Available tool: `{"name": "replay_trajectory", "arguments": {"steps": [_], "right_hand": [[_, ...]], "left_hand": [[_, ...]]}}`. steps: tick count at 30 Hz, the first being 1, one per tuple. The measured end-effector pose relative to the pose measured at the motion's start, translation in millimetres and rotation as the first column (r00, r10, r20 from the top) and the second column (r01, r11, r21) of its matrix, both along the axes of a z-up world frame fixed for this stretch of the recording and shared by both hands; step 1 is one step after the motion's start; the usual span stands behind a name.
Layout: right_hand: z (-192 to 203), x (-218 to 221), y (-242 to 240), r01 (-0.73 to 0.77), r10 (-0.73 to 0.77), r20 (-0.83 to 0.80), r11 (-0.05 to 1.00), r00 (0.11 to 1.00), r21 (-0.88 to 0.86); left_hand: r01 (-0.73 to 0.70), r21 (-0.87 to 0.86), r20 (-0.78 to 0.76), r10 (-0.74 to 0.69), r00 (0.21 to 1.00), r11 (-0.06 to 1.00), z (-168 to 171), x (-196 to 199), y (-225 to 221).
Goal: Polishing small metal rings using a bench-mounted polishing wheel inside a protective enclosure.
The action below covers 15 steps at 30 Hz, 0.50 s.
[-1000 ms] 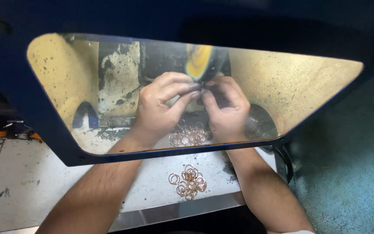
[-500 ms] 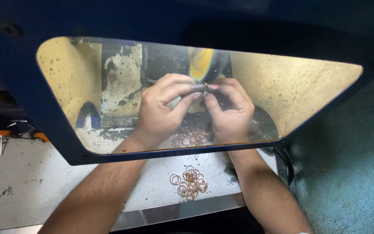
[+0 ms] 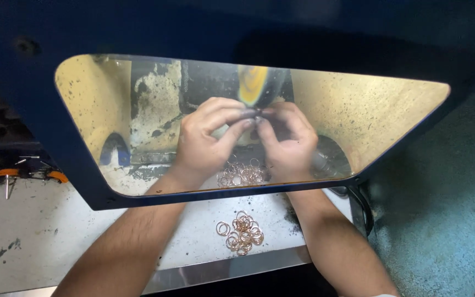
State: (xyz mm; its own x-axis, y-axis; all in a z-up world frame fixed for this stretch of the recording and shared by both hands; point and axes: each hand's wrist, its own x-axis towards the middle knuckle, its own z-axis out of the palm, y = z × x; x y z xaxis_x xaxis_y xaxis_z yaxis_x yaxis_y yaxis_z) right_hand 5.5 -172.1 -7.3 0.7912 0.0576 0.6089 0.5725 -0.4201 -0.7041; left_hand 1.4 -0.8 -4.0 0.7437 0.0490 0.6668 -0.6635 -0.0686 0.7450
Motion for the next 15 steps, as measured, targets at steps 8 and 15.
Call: {"name": "replay_trajectory", "arguments": {"steps": [8, 15], "right_hand": [[9, -11, 8, -0.081, 0.085, -0.029, 0.989, 0.996, 0.127], [7, -1, -4, -0.181, 0.188, -0.090, 0.980, 0.978, 0.083]], "left_hand": [[0.063, -0.043, -0.050, -0.065, 0.997, 0.997, 10, -4, 7], [0.287, -0.194, -0.235, -0.329, 0.915, 0.938, -14, 10, 17]]}}
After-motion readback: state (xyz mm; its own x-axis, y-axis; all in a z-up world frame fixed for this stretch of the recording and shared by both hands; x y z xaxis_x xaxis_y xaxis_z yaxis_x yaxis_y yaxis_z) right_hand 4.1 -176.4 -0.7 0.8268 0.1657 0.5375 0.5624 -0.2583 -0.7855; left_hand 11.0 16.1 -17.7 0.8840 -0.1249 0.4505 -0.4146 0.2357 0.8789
